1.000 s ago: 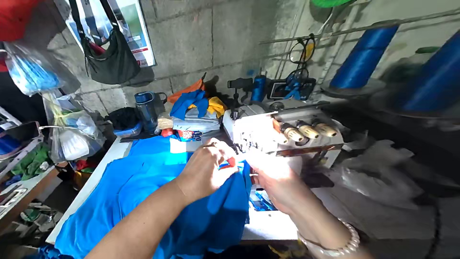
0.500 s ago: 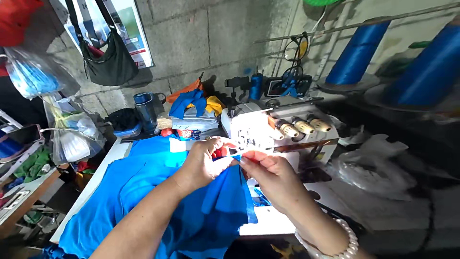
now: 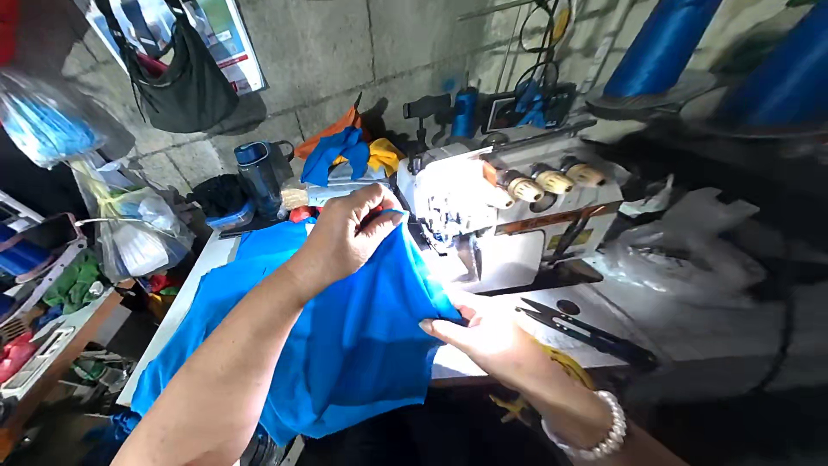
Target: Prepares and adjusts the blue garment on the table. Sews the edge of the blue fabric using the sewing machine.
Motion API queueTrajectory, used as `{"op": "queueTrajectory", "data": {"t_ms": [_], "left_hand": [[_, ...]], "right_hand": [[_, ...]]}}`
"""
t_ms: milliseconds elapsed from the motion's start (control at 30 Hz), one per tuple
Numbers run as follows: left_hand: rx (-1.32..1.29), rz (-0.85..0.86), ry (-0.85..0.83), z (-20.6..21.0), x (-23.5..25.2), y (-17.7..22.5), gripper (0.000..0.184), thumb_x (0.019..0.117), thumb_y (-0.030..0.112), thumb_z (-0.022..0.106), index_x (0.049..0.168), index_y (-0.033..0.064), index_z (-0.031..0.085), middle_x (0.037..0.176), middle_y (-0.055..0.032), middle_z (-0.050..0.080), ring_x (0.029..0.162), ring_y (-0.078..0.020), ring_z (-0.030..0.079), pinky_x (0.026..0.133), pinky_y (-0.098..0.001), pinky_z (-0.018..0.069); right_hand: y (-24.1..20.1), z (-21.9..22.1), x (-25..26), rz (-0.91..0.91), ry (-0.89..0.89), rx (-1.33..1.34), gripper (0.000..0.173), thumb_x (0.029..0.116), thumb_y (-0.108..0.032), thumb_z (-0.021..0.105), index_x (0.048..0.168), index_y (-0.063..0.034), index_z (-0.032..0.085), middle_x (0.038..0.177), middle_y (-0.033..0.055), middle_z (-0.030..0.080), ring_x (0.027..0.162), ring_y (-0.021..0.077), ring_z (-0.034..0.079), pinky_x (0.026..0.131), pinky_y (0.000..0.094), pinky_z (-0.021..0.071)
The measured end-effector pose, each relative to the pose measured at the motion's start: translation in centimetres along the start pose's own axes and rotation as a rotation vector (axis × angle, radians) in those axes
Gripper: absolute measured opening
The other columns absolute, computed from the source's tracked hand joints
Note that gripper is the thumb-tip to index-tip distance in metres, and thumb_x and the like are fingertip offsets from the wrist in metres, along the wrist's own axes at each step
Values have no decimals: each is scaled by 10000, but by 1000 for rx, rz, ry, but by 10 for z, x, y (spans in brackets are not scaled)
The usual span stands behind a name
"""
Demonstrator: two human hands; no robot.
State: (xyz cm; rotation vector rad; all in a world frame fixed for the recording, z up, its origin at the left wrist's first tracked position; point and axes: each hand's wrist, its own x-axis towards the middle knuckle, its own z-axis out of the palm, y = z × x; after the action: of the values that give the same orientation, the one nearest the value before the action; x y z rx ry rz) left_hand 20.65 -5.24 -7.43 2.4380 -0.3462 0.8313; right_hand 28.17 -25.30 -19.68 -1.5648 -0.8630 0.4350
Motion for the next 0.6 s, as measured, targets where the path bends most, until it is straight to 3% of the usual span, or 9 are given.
{"op": "queueTrajectory", "data": {"t_ms": [133, 267, 600], "left_hand": [[50, 27, 45, 0, 5, -5, 97, 964, 62, 641, 963, -25, 684, 847, -37, 663, 739, 33, 565, 690, -105, 453], [39, 1, 52, 5, 8, -5, 120, 982, 79, 626, 962, -21, 689, 810, -21, 642, 704, 39, 542, 666, -104, 437], [-301, -181, 11, 13, 6, -5, 42, 976, 14, 618, 969, 3, 658, 800, 46, 610, 712, 51, 549, 675, -111, 464]], "right_hand": [[17, -4, -5, -23, 72, 102, 104, 840, -84, 701, 943, -92, 706, 707, -30, 685, 610, 40, 647, 571, 192, 547], [21, -8, -7, -44, 62, 149, 41, 876, -104, 660, 869, -103, 701, 663, -20, 671, 581, 54, 642, 563, 200, 549], [25, -15, -15, 6, 56, 182, 90, 849, -132, 665, 927, -114, 704, 733, -52, 698, 626, 32, 660, 589, 191, 565]]}}
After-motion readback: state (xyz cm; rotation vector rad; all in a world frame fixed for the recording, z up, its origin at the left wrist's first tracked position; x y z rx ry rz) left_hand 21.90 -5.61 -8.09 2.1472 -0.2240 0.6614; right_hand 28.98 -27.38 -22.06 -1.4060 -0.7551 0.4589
